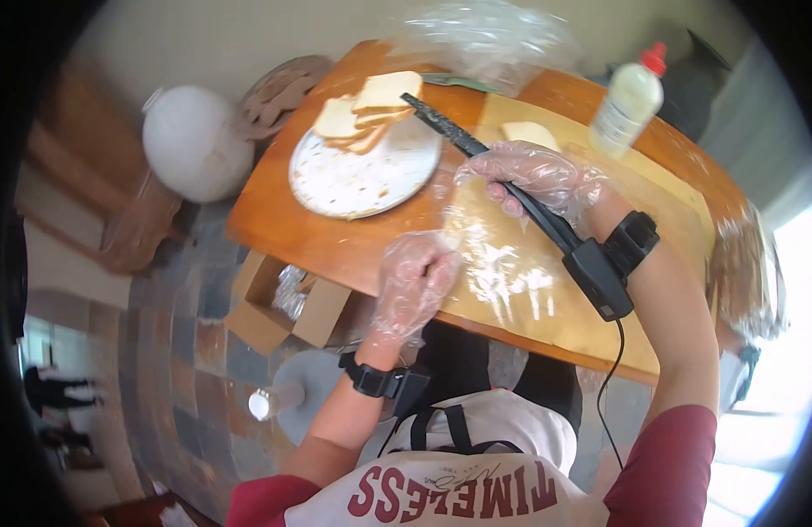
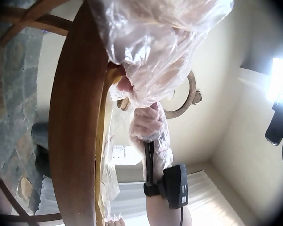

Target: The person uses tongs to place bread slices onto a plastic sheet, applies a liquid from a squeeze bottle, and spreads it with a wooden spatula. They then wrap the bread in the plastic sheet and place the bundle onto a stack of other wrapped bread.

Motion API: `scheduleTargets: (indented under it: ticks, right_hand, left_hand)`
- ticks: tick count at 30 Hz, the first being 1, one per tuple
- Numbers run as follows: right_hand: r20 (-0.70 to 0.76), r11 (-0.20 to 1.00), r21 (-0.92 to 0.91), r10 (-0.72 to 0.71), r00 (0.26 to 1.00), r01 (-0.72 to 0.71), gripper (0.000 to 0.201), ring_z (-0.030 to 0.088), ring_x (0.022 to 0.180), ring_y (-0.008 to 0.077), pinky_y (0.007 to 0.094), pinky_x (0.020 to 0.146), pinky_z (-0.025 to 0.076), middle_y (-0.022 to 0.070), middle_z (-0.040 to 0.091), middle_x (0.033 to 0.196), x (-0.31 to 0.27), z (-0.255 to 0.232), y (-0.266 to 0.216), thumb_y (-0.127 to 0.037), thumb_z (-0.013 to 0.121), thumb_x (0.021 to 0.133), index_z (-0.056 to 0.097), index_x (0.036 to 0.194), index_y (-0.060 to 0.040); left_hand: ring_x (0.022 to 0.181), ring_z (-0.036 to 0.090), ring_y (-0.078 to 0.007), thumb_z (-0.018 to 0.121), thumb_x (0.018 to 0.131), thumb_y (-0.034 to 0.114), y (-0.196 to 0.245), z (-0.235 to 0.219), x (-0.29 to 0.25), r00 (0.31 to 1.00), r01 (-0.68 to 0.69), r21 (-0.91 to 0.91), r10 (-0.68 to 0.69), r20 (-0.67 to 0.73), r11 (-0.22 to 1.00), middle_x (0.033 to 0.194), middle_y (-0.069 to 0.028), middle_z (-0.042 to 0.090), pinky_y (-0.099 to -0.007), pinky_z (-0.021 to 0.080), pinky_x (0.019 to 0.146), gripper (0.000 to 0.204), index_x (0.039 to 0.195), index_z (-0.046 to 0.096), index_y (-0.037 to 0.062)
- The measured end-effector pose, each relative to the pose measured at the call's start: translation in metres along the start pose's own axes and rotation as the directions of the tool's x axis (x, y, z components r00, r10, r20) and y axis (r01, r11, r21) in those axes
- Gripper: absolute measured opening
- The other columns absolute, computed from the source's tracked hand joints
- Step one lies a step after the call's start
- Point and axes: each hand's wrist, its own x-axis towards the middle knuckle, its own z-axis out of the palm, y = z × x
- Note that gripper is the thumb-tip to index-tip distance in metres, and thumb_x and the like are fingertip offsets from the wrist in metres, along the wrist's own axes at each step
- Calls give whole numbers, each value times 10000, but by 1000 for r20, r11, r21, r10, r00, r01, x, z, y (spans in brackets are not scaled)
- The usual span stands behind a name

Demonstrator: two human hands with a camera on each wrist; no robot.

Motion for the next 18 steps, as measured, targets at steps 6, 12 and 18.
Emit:
scheduleTargets:
  ticks: [6,12,18]
  right_hand:
    - [-207,999,37,-25,978,34,377,450,492,72,199,467,363,-1,475,649,-131,-40,52,-308,644,904,595,1127,-8]
    - [-486,985,166,119,866,-42,368,450,472,72,196,437,351,-8,480,616,-227,-67,109,-309,636,905,596,1104,-2]
    - [-633,984,2,137,762,-176,345,452,429,63,200,403,345,-6,487,591,-270,-110,159,-349,606,922,589,1029,-22]
  left_hand:
    - [722,592,-358,665,760,88,9,-1,1,998,53,-10,-52,43,999,753,-167,621,-429,463,707,106,717,602,15]
    - [874,633,-267,621,851,125,1,-3,-6,980,132,-33,-126,152,991,929,-158,675,-357,478,809,169,889,656,-36]
    - [860,620,-182,607,881,120,16,1,-6,958,261,-54,-252,134,964,926,-114,685,-316,479,794,195,934,668,-57]
